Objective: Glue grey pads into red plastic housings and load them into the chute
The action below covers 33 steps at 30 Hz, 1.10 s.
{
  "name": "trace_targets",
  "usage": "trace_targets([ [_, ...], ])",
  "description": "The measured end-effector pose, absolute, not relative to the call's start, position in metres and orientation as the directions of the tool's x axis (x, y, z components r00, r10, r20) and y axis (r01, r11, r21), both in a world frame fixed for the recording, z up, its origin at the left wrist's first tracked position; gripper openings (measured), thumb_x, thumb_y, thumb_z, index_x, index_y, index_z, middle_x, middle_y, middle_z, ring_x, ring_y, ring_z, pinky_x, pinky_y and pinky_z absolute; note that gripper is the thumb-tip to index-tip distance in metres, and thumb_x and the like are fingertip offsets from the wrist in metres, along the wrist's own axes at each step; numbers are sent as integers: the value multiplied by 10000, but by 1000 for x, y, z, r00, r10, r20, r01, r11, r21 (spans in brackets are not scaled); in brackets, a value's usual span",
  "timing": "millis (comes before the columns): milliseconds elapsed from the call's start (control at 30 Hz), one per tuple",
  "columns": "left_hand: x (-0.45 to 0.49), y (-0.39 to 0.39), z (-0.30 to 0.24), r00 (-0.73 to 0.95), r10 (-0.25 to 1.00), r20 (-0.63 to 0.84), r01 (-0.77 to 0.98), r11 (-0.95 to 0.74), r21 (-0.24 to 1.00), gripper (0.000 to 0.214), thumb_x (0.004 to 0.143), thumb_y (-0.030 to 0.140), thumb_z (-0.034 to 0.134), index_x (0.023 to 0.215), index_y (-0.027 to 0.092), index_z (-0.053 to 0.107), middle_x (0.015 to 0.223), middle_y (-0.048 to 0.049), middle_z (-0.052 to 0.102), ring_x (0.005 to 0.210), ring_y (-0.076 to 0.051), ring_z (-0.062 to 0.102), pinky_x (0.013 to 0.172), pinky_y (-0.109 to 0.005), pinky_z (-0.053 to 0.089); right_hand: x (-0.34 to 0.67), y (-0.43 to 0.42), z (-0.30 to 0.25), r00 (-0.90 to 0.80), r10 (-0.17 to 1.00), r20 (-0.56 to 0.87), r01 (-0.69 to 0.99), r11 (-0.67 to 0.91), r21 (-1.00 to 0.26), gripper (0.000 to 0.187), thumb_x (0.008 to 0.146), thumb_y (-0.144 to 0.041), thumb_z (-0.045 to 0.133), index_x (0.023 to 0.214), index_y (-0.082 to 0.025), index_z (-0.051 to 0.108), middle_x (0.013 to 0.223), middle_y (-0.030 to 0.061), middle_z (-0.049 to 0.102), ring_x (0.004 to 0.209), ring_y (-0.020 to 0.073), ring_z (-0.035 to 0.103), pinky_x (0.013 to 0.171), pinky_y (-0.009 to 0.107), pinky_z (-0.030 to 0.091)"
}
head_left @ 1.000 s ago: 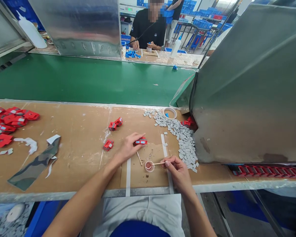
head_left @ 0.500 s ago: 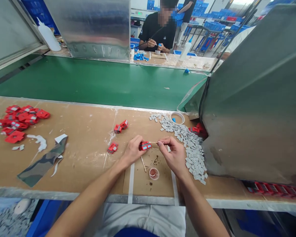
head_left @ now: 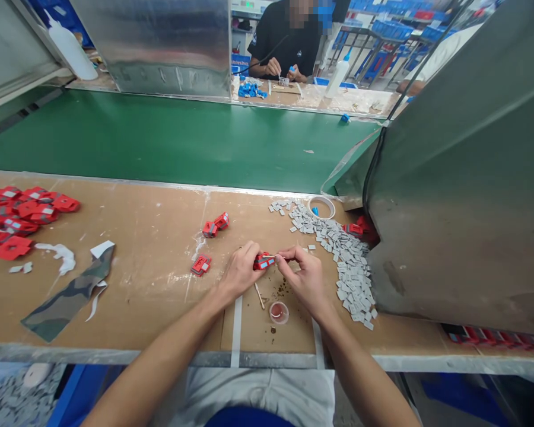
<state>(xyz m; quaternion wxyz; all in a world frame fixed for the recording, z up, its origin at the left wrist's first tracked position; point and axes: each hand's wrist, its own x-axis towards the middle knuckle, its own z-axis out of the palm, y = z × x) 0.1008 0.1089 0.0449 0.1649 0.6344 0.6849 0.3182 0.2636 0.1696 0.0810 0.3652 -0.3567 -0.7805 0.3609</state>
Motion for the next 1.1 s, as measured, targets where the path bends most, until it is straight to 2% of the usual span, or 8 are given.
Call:
trace_targets([
  [333,102,106,48,-147,971,189,779,-4,627,140,850,217,629,801,220,498,811,-2,554,726,-180,555,637,-280,387,266,170,83,-503,809,305,284,488,-826,186,913,-351,602,792,-213,630,804,57,724,717,193,655,675,305,514],
  [500,100,105,49,-133,971,198,738,-36,673,111,882,251,619,833,209,529,848,-14,588,761,-177,568,676,-283,407,307,158,105,-452,839,302,226,436,-871,146,916,-301,635,794,-220,626,801,46,685,742,184,637,680,296,496],
  [733,98,105,52,-164,960,225,618,-78,782,106,845,170,609,947,197,601,898,-31,628,809,-178,582,742,-293,453,332,111,97,-687,699,197,291,513,-808,130,919,-251,628,798,-228,670,879,67,663,805,201,647,692,307,515],
  [833,97,105,52,-195,952,234,578,-81,812,117,837,172,614,952,195,605,899,-27,626,798,-170,575,735,-285,459,327,110,95,-766,635,100,311,503,-806,83,930,-275,620,970,-250,689,1035,80,665,950,219,652,795,335,534],
  [900,96,106,51,-216,948,235,543,-84,836,134,827,175,622,959,196,611,911,-27,621,808,-167,578,737,-282,469,329,129,99,-780,620,85,323,516,-794,197,929,-300,625,1120,-269,660,1149,89,656,1030,236,635,847,361,529],
  [933,95,107,50,-228,948,223,509,-80,857,142,822,182,629,962,194,615,920,-29,618,817,-167,585,738,-281,478,332,145,101,-757,645,100,349,530,-773,233,929,-301,618,1158,-267,646,1171,93,656,1036,242,630,854,371,523],
  [1000,94,108,50,-256,951,174,398,-61,915,161,809,218,651,964,189,619,947,-37,615,843,-172,607,744,-286,504,339,185,103,-606,778,163,499,532,-684,168,940,-244,558,1065,-235,671,1053,92,684,897,228,636,781,357,505],
  [1100,91,110,51,-281,956,83,202,-26,979,218,784,295,692,953,178,620,1001,-51,613,899,-188,641,794,-316,537,342,243,93,-364,923,128,796,379,-472,68,833,-143,632,845,-191,678,861,68,697,764,214,619,719,332,453],
])
